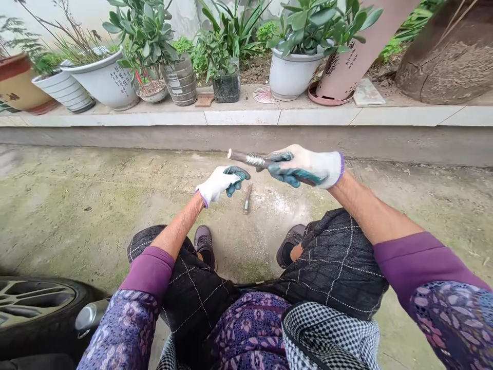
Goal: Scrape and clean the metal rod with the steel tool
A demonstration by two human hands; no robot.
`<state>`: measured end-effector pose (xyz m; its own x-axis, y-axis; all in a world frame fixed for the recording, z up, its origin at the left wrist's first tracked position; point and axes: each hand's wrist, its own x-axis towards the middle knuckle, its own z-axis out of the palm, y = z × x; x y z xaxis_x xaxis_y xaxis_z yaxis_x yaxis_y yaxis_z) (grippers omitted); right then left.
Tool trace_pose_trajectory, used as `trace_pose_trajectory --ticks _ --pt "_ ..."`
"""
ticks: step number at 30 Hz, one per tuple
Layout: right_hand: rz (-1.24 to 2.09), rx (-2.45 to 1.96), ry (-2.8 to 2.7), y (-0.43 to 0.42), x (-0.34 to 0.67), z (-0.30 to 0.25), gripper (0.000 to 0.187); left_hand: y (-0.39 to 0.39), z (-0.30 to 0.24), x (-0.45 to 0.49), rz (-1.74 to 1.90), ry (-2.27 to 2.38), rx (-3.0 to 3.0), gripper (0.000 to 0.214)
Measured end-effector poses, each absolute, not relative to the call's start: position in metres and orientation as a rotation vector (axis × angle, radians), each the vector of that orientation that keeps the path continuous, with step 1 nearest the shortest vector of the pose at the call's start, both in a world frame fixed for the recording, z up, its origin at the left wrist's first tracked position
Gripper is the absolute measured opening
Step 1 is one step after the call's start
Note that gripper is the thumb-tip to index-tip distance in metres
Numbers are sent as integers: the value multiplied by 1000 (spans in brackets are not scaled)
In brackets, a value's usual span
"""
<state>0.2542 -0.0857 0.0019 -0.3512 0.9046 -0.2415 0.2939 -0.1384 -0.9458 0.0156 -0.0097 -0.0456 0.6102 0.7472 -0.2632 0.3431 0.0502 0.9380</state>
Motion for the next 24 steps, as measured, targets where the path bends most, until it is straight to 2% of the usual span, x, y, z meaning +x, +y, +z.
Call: trace_pose_trajectory --ticks 2,4,8,10,13,15,18,21,24 --pt "1654 -1304 -1818 -88 251 -7 43 -6 -46 15 398 979 1592 18" --pt "1580 -1487 -2092 -85 246 -20 34 -4 -47 14 386 1028 1620 17" --pt "894 -2037 -2383 -70 241 -39 16 -8 -49 13 316 1090 1643 13" --pt "634 -2124 -2340 -62 246 -38 21 -13 -49 14 303 1065 1621 14" --pt "433 -2050 -2189 -59 256 -27 32 -18 -45 16 284 984 1578 18" --pt "528 -1951 -2052 -62 257 -19 31 -20 -42 17 281 942 1557 20" --pt "908 -1795 -1764 -71 251 -7 27 -19 -42 16 331 901 1528 21" --pt "1254 -1558 -1501 -81 245 1 34 -14 -49 15 352 907 1528 21" --pt "1502 -1369 -1583 -87 245 -3 39 -6 -56 14 353 1004 1548 18"
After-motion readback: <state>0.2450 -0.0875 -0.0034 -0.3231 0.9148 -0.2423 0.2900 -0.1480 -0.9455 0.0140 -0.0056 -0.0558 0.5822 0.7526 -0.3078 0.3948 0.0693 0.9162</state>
